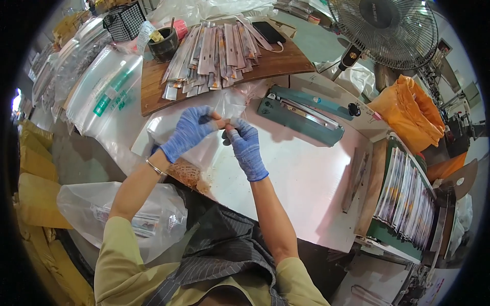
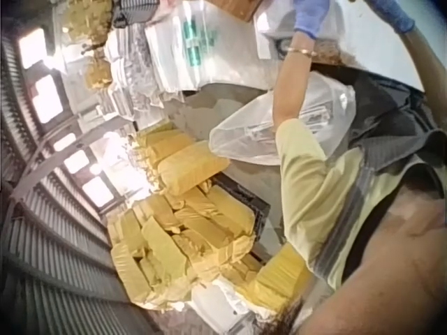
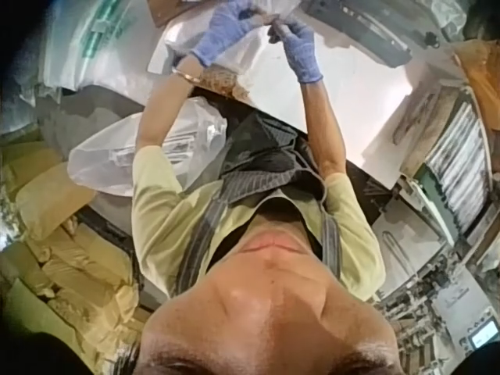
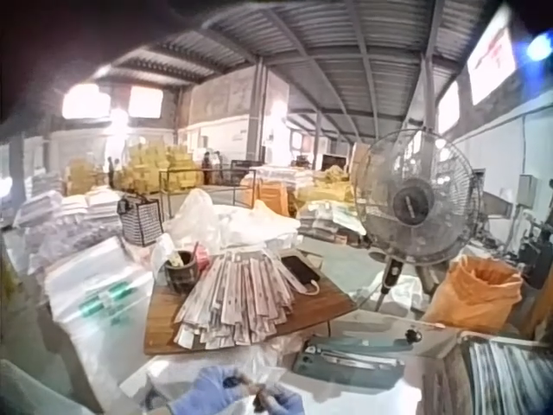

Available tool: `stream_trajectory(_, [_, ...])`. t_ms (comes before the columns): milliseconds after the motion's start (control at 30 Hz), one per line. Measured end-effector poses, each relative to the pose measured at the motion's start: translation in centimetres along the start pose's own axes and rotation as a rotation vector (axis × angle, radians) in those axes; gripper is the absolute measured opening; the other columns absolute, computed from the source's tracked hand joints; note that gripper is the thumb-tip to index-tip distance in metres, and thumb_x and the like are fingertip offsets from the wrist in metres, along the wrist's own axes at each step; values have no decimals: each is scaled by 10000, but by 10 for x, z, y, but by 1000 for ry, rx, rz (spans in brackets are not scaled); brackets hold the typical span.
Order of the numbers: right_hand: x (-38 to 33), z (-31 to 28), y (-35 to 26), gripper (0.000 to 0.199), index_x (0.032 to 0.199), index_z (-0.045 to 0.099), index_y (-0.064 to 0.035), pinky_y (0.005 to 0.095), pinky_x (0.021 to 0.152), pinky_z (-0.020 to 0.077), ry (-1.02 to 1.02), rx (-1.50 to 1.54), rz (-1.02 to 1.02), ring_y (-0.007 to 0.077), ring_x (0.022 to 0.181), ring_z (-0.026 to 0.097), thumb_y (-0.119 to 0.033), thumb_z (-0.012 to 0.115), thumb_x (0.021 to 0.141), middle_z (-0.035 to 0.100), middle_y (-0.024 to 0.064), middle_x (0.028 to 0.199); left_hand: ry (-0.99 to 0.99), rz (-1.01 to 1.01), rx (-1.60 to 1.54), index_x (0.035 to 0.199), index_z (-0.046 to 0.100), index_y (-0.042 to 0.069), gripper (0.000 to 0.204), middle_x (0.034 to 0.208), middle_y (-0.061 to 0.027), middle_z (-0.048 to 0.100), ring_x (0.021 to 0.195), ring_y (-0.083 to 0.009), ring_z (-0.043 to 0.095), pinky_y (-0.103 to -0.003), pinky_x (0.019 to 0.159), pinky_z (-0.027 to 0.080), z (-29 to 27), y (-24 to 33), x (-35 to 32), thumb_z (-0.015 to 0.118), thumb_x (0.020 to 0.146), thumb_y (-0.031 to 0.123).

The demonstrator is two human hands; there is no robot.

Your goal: Packaging bundles of long products into plastic bags and sealing them with a heat sealer.

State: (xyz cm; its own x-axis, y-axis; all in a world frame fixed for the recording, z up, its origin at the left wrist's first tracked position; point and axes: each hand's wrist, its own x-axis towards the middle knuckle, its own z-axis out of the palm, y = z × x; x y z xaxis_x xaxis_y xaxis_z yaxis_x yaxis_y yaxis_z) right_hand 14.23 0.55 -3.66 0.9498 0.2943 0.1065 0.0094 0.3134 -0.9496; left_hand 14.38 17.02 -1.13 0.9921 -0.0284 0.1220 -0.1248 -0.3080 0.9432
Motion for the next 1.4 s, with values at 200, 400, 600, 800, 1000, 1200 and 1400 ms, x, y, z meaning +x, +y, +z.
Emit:
stream_trajectory(200, [-3, 0, -8, 112, 847, 605, -9, 203, 547, 429, 59, -167, -22, 61, 575, 498, -103, 549, 822, 593, 22, 715, -10, 13, 355, 824, 585, -18, 190, 645, -74, 582, 603, -60, 507, -257, 569, 440, -1, 20, -7, 605, 800, 170])
stream_trajectory(400, [-4, 3, -7, 88, 796, 591, -18, 201, 519, 420, 120, 28, 25, 59, 547, 486, -93, 551, 822, 575, 18, 672, 154, 273, 541, 833, 558, -9, 249, 669, -120, 568, 656, -169, 577, -303, 623, 457, 1, 8, -16, 591, 810, 237])
stream_trajectory(600, [-4, 15, -22, 213, 843, 591, -21, 213, 539, 422, -4, 50, 24, 84, 587, 512, -218, 517, 868, 590, 37, 712, 43, 316, 373, 864, 534, 7, 335, 728, -153, 557, 695, -306, 559, -345, 632, 452, 4, 30, -30, 625, 772, 317])
stream_trajectory(800, [-12, 22, -32, 220, 862, 585, -32, 206, 568, 423, -28, 137, 37, 80, 613, 518, -247, 536, 861, 591, 45, 751, 128, 253, 334, 832, 608, -3, 281, 735, -78, 617, 661, -138, 574, -261, 613, 456, -9, 28, -29, 722, 689, 211])
stream_trajectory(1000, [-9, 28, -27, 148, 790, 585, -32, 201, 537, 415, 17, -60, 98, 64, 576, 487, -178, 588, 816, 546, -1, 663, 92, 179, 343, 676, 580, 5, 188, 608, -39, 568, 560, -91, 503, -237, 542, 427, -11, 20, -26, 702, 676, 148])
stream_trajectory(1200, [2, -7, -4, 139, 658, 519, 15, 289, 500, 368, 248, -691, -213, 150, 524, 442, -63, 576, 758, 457, 90, 576, 326, 192, 288, 664, 544, 28, 62, 638, -31, 524, 582, -107, 484, -226, 546, 418, -45, 13, -7, 600, 675, 52])
stream_trajectory(1400, [-39, 31, -25, 166, 647, 476, 28, 256, 509, 340, 103, -559, -275, 112, 531, 384, -45, 482, 796, 409, 70, 561, 229, 764, 977, 860, 595, 76, 168, 1080, -78, 526, 901, -225, 527, -288, 725, 447, -2, 34, -33, 529, 705, 79])
